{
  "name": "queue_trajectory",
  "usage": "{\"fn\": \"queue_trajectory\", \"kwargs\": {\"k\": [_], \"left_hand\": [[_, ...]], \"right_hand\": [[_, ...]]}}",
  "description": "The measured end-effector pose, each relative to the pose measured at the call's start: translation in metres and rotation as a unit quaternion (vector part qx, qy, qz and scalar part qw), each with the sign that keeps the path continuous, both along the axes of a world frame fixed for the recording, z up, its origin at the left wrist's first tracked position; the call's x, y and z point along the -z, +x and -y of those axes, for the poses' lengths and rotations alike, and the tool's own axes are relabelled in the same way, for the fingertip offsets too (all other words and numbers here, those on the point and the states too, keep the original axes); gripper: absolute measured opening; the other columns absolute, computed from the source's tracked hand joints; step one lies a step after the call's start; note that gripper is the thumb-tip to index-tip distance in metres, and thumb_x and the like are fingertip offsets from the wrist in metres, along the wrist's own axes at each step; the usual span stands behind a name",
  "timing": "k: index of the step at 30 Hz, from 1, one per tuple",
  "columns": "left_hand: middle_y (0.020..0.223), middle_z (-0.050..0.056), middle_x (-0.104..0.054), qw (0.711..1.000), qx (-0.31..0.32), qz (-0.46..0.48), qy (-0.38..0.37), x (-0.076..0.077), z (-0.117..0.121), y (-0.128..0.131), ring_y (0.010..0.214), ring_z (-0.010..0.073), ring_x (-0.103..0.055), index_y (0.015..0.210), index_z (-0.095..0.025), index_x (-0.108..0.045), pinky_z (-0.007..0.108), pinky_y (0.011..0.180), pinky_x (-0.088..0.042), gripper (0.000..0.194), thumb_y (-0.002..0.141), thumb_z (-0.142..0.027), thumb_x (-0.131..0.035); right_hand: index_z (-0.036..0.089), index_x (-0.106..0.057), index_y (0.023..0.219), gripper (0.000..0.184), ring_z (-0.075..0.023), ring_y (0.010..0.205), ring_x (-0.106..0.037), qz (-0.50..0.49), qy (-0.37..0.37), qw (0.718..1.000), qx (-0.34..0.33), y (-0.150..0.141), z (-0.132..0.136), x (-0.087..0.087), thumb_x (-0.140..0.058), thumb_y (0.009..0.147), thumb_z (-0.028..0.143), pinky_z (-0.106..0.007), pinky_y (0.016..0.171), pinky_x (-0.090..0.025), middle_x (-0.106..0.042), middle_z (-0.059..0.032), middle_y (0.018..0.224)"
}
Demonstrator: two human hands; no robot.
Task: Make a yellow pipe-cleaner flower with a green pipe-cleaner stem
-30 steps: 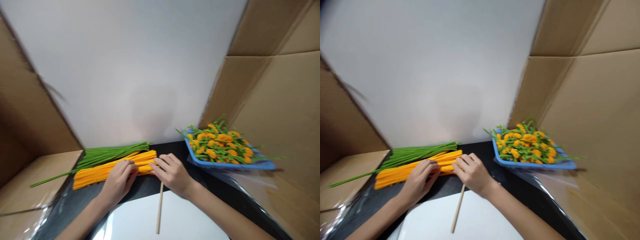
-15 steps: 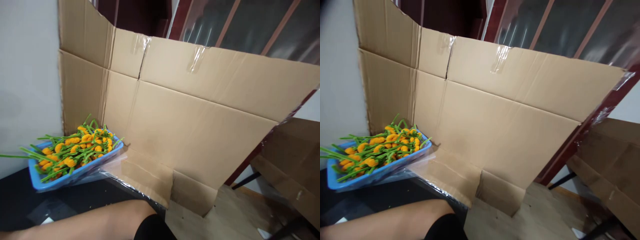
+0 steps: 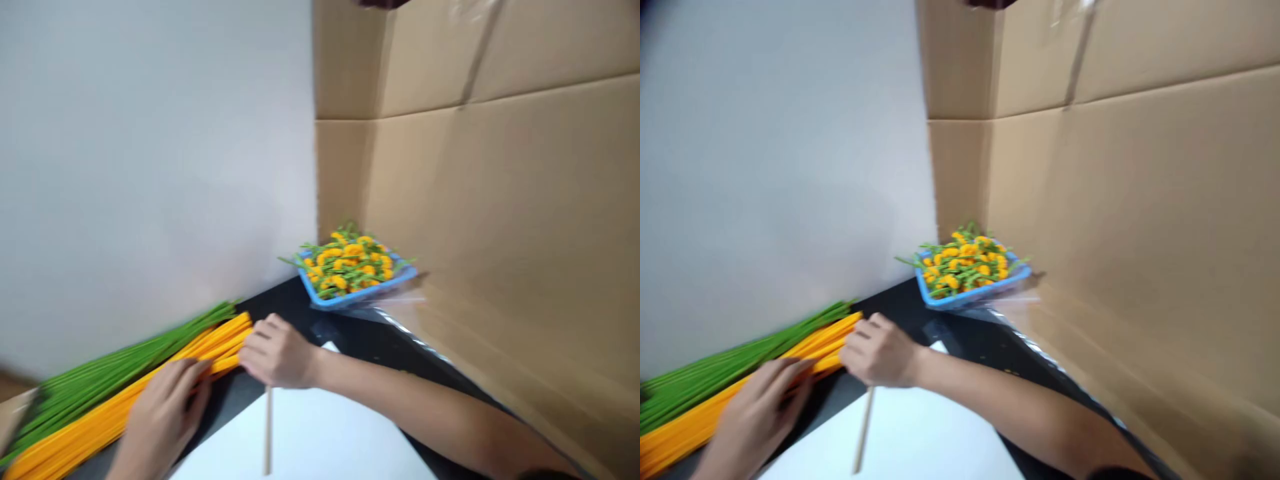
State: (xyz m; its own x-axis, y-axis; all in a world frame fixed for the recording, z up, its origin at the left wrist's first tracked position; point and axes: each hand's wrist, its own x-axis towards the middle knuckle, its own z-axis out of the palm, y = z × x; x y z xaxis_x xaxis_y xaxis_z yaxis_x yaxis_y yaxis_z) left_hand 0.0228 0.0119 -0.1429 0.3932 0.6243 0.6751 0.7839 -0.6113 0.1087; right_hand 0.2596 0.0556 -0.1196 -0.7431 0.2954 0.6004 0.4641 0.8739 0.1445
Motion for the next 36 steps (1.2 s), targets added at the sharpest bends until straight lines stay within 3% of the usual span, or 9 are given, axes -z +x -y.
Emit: {"fn": "queue_trajectory", "kwargs": {"k": [5,9,11,13,17,23,28,32,36], "left_hand": [[0.091,0.005,-0.061,0.996,-0.044,-0.073,-0.006,0.002,0.004,-0.009,0.084,0.0186,-0.057,0.098,-0.019,-0.053,0.030,0.074,-0.046,0.012,0.091,-0.009,-0.052],[0.088,0.005,-0.060,0.996,-0.045,-0.068,-0.017,0.005,0.001,-0.005,0.081,0.0193,-0.054,0.093,-0.019,-0.050,0.031,0.072,-0.044,0.011,0.091,-0.008,-0.050],[0.085,0.004,-0.059,0.994,-0.060,-0.078,-0.036,0.006,0.002,-0.007,0.080,0.0201,-0.052,0.091,-0.019,-0.050,0.032,0.070,-0.043,0.008,0.092,-0.012,-0.052],[0.082,0.004,-0.058,0.990,-0.087,-0.090,-0.059,0.006,0.002,-0.008,0.079,0.0211,-0.051,0.087,-0.019,-0.049,0.033,0.069,-0.041,0.008,0.093,-0.016,-0.053],[0.088,0.006,-0.059,0.986,-0.098,-0.088,-0.103,0.005,0.001,-0.008,0.085,0.0226,-0.051,0.087,-0.020,-0.050,0.035,0.074,-0.042,0.007,0.093,-0.016,-0.050],[0.090,0.006,-0.059,0.984,-0.095,-0.060,-0.141,0.001,0.003,-0.010,0.086,0.0224,-0.049,0.084,-0.019,-0.049,0.036,0.076,-0.043,0.009,0.092,-0.014,-0.048],[0.087,0.007,-0.060,0.985,-0.109,-0.059,-0.117,0.005,-0.001,-0.010,0.082,0.0210,-0.049,0.082,-0.018,-0.054,0.035,0.074,-0.043,0.016,0.096,-0.020,-0.046],[0.082,0.006,-0.060,0.987,-0.120,-0.063,-0.088,0.007,-0.004,-0.011,0.078,0.0191,-0.049,0.076,-0.018,-0.055,0.033,0.073,-0.043,0.027,0.099,-0.023,-0.043],[0.083,0.005,-0.059,0.984,-0.111,-0.037,-0.136,-0.003,-0.002,-0.017,0.080,0.0191,-0.051,0.075,-0.018,-0.056,0.033,0.074,-0.042,0.026,0.096,-0.029,-0.049]], "right_hand": [[0.016,-0.057,0.078,0.011,-0.0173,0.079,-0.050,-0.092,-0.179,0.979,0.036,-0.019,0.007,0.008,-0.062,0.086,0.024,-0.031,0.074,-0.035,-0.061,-0.0037,0.081],[0.016,-0.063,0.071,0.021,-0.0103,0.059,-0.046,-0.117,-0.385,0.914,0.045,-0.018,0.007,-0.007,-0.058,0.090,0.024,-0.024,0.059,-0.031,-0.057,0.0020,0.064],[0.015,-0.065,0.068,0.026,-0.0091,0.055,-0.042,-0.128,-0.430,0.893,0.042,-0.011,0.002,-0.021,-0.056,0.090,0.025,-0.023,0.054,-0.028,-0.054,0.0031,0.059],[0.014,-0.066,0.068,0.025,-0.0089,0.055,-0.043,-0.150,-0.440,0.884,0.047,-0.002,-0.004,-0.037,-0.058,0.088,0.026,-0.023,0.054,-0.029,-0.055,0.0031,0.058],[0.017,-0.067,0.067,0.028,-0.0099,0.054,-0.045,-0.130,-0.408,0.902,0.050,0.015,-0.008,-0.066,-0.058,0.088,0.032,-0.023,0.053,-0.030,-0.057,0.0025,0.057],[0.019,-0.070,0.068,0.034,-0.0121,0.055,-0.051,-0.148,-0.329,0.926,0.111,0.047,-0.021,-0.091,-0.059,0.089,0.043,-0.026,0.055,-0.034,-0.061,-0.0003,0.060],[0.015,-0.073,0.075,0.059,-0.0164,0.067,-0.060,-0.323,-0.284,0.875,0.221,0.093,-0.033,-0.117,-0.061,0.073,0.073,-0.032,0.064,-0.042,-0.069,-0.0080,0.074],[0.014,-0.071,0.076,0.062,-0.0142,0.064,-0.056,-0.417,-0.252,0.836,0.252,0.111,-0.028,-0.132,-0.063,0.066,0.075,-0.033,0.062,-0.043,-0.065,-0.0076,0.068],[0.014,-0.071,0.078,0.066,-0.0132,0.063,-0.055,-0.426,-0.246,0.836,0.241,0.109,-0.024,-0.132,-0.062,0.063,0.077,-0.033,0.062,-0.044,-0.064,-0.0075,0.068]]}}
